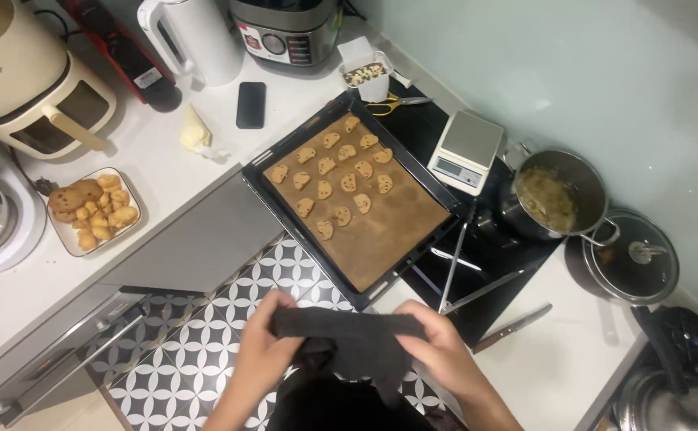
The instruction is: The recorder cuts portions of cookie dough, arranges them on a baking tray lined with parchment paper, and places the tray into an oven.
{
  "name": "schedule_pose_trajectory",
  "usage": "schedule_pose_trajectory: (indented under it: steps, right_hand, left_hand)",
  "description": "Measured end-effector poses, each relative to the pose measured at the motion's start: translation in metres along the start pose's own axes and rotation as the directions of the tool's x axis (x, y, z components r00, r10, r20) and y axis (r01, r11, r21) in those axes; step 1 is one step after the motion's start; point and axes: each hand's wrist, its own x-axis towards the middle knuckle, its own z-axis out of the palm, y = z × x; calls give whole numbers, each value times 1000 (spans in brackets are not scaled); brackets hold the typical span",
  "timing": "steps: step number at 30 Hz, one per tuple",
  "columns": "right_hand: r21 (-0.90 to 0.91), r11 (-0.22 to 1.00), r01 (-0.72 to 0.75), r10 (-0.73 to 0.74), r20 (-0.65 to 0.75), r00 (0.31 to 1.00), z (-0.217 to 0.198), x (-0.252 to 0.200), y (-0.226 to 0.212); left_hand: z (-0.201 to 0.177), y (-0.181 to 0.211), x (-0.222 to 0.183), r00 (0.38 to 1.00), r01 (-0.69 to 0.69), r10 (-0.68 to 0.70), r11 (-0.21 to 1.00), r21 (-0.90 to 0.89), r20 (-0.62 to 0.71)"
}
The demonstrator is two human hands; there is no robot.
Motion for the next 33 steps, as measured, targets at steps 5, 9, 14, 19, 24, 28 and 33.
schedule_pose_trajectory:
  steps: [5, 9, 14, 19, 24, 28, 33]
  right_hand:
    - [483, 872, -84, 120, -44, 992, -14, 16, -7]
    - [57, 980, -193, 200, -367, 909, -42, 32, 9]
    - [-545, 708, -449, 57, -589, 806, -32, 75, 6]
    - [-780, 3, -626, -465, -555, 690, -18, 90, 79]
    - [-555, 424, -716, 296, -662, 689, 2, 104, 114]
    - [-349, 579, -737, 391, -674, 627, 7, 115, 110]
    - [-291, 612, -735, 390, -698, 601, 10, 122, 103]
  left_hand:
    - [-4, 26, 42, 973, 168, -104, 932, -320, 208]
    - [4, 0, 55, 771, 403, -222, 895, -188, 597]
    - [54, -35, 53, 777, 448, -431, 891, 78, 458]
    - [90, -51, 54, 989, -66, 15, 934, 352, 145]
    - [90, -52, 50, 981, -133, 65, 911, 391, 184]
    - [84, -58, 51, 960, -229, 133, 880, 417, 246]
    - [78, -50, 48, 928, -289, 157, 876, 385, 339]
